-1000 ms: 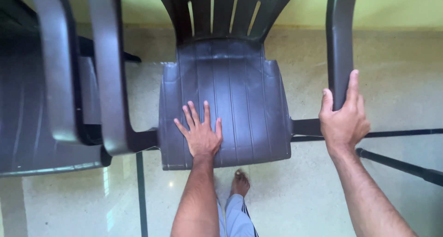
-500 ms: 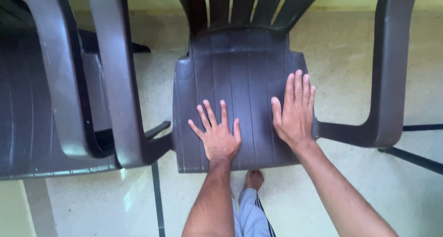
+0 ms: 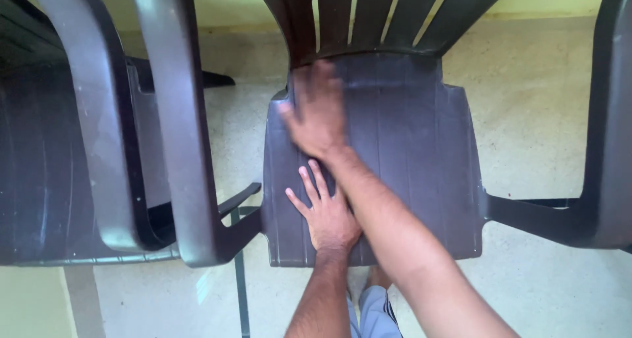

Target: The person moves a plastic chair to align it with another chair, then wipes the seat and backrest with their hands. They lock a window, pick up a colorful mat, shake it, and place it back on the floor. Finally, they pick up small debris from the floor near the wall.

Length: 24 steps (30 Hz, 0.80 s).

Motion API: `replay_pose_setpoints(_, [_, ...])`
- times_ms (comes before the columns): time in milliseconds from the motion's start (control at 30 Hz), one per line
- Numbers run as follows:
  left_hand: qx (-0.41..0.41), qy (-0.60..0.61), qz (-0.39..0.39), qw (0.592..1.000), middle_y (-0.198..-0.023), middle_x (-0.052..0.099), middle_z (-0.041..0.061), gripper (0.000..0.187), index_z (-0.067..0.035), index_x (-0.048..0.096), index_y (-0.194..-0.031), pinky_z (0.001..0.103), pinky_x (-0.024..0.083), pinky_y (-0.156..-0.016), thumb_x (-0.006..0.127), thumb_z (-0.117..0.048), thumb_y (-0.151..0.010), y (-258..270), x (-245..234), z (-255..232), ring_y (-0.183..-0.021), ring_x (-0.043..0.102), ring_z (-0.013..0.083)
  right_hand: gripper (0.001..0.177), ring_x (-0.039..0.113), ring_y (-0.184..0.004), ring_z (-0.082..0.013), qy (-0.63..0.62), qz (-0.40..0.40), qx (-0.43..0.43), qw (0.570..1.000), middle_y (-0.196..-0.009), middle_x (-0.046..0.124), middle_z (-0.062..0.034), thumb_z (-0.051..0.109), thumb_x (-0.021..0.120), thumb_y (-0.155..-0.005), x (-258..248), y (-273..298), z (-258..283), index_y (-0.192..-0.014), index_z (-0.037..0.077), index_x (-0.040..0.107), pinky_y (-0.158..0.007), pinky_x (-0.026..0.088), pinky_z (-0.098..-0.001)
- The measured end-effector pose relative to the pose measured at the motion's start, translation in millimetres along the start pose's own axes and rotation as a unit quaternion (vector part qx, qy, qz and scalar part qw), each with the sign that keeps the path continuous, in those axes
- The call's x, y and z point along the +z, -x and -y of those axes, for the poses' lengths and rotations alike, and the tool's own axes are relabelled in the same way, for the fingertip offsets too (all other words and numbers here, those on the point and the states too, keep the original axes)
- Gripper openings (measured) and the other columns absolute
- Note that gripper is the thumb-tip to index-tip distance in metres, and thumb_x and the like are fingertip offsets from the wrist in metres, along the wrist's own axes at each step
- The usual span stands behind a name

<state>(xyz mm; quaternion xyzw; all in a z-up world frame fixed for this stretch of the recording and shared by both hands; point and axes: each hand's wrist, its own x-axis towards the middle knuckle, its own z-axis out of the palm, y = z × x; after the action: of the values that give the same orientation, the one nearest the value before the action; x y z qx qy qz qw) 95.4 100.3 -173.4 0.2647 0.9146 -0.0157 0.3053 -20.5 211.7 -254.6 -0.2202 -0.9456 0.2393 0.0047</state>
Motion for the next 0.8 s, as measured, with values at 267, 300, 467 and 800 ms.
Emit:
replay_pose_setpoints(267, [0.003,0.018,-0.128,0.992,-0.168,0.007,0.022,0.074,-0.023,0.025,-0.160,0.074,-0.004,-0.116,0.045,-0.054,-0.096,-3,8,-5,-0.155,-0.001,0.0414,0.061,0.008,-0.163,-0.0339,0.102,0.076,-0.040,0.991,-0.175,0.015,-0.0093,0.051,0.045,-0.108,-65,48,-56,-0.165,0.031,0.035,-0.131,0.008,-0.0597])
replay_pose_setpoints(300, [0.008,0.022,-0.132,0.991,-0.168,0.007,0.022,0.074,-0.023,0.026,-0.160,0.074,-0.004,-0.116,0.045,-0.054,-0.096,-2,11,-5,-0.155,0.000,0.0421,0.061,0.006,-0.161,-0.0343,0.138,0.025,-0.033,0.990,-0.175,0.013,-0.0106,0.052,0.046,-0.107,-79,56,-82,-0.164,0.033,0.035,-0.127,0.005,-0.0624])
replay_pose_setpoints(467, [0.020,0.046,-0.153,0.987,-0.168,0.011,0.025,0.073,-0.020,0.031,-0.161,0.075,-0.001,-0.117,0.047,-0.052,-0.097,5,25,-1,-0.156,0.003,0.0444,0.062,0.002,-0.161,-0.0449,0.146,-0.025,0.109,0.983,-0.176,0.008,-0.0207,0.048,0.040,-0.112,-100,82,-139,-0.169,0.024,0.032,-0.129,0.000,-0.0633])
replay_pose_setpoints(800, [-0.027,0.112,-0.258,0.959,-0.168,0.011,0.028,0.067,-0.018,0.030,-0.162,0.073,-0.002,-0.115,0.050,-0.039,-0.101,-119,2,-43,-0.155,0.006,0.0461,0.062,0.005,-0.159,-0.0472,0.158,-0.039,0.105,0.981,-0.173,0.010,-0.0217,0.044,0.042,-0.109,-90,83,-141,-0.167,0.022,0.034,-0.126,0.002,-0.0653])
